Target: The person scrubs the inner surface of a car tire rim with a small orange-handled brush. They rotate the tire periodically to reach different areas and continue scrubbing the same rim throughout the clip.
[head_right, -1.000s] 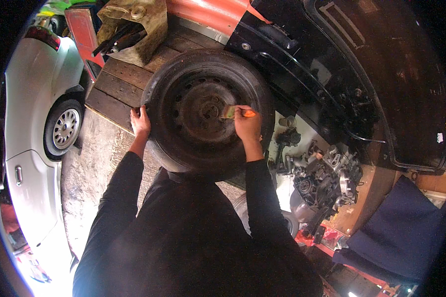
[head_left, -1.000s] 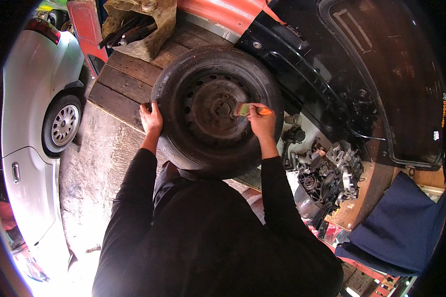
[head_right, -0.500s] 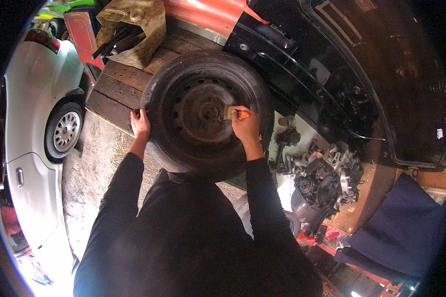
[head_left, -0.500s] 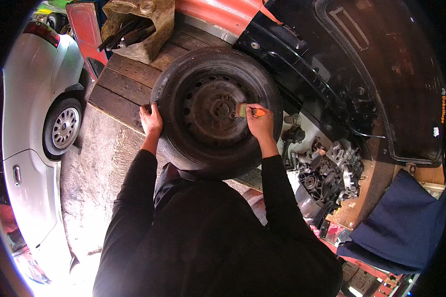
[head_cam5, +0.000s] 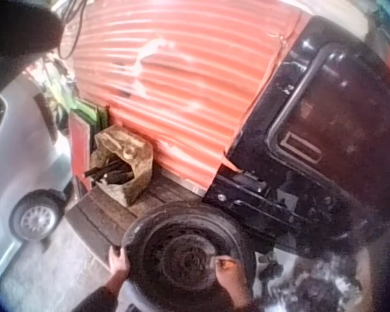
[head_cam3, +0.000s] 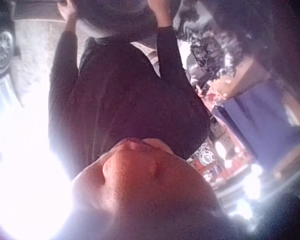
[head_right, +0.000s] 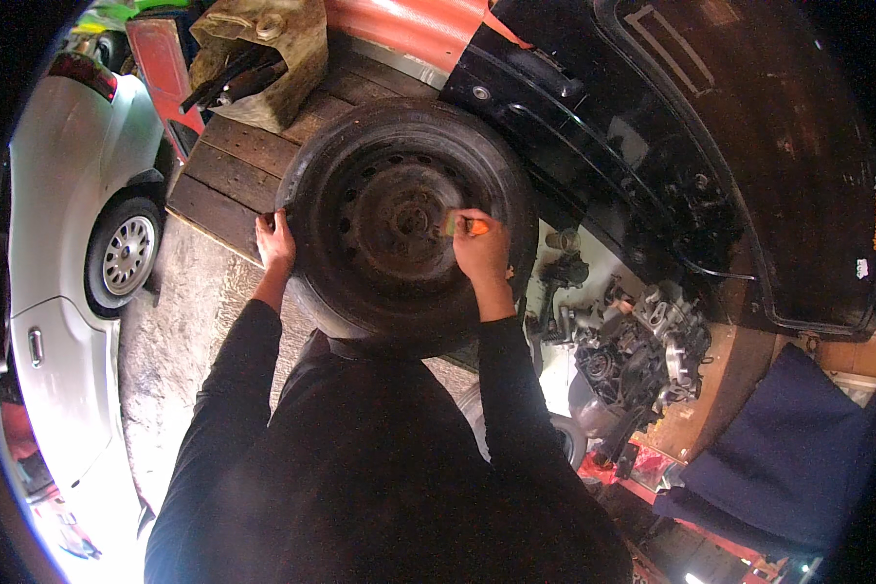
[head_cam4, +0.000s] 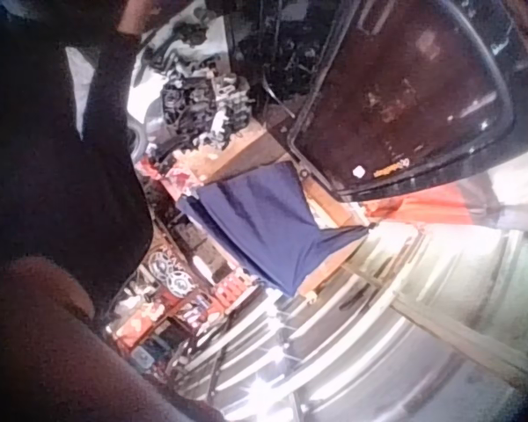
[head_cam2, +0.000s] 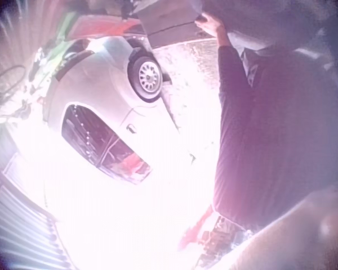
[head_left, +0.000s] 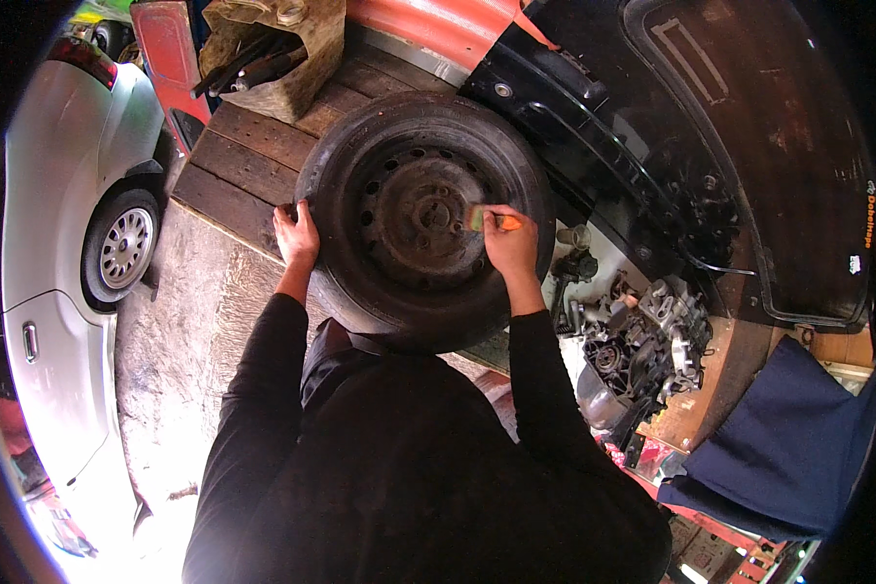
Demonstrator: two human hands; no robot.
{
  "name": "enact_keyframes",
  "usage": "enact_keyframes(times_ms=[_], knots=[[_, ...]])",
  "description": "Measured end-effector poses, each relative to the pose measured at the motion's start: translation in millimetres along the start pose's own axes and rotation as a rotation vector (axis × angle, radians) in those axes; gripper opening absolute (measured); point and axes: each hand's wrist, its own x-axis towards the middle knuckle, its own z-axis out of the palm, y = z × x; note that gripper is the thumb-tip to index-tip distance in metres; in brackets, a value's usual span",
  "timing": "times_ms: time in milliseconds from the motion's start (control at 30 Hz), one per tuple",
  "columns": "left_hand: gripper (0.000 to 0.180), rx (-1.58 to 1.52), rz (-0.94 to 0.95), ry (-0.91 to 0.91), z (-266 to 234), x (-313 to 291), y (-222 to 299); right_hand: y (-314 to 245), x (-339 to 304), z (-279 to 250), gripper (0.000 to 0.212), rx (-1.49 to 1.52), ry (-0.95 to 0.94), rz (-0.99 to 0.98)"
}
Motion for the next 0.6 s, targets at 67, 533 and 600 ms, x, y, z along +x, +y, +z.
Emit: enact_keyframes(times_ms=[67,533,600], knots=[[0.059,0.021,0.035,0.001,1,4,-8,2,-4,7,0.017,-0.07,0.006,0.059],[0.06,0.103,0.131,-0.009,7,12,-24,-20,-7,12,0.014,0.01,-0.456,-0.241],[0.059,0.048,0.058,0.0,7,10,-17,-19,-7,21,0.013,0.025,-0.305,-0.33]])
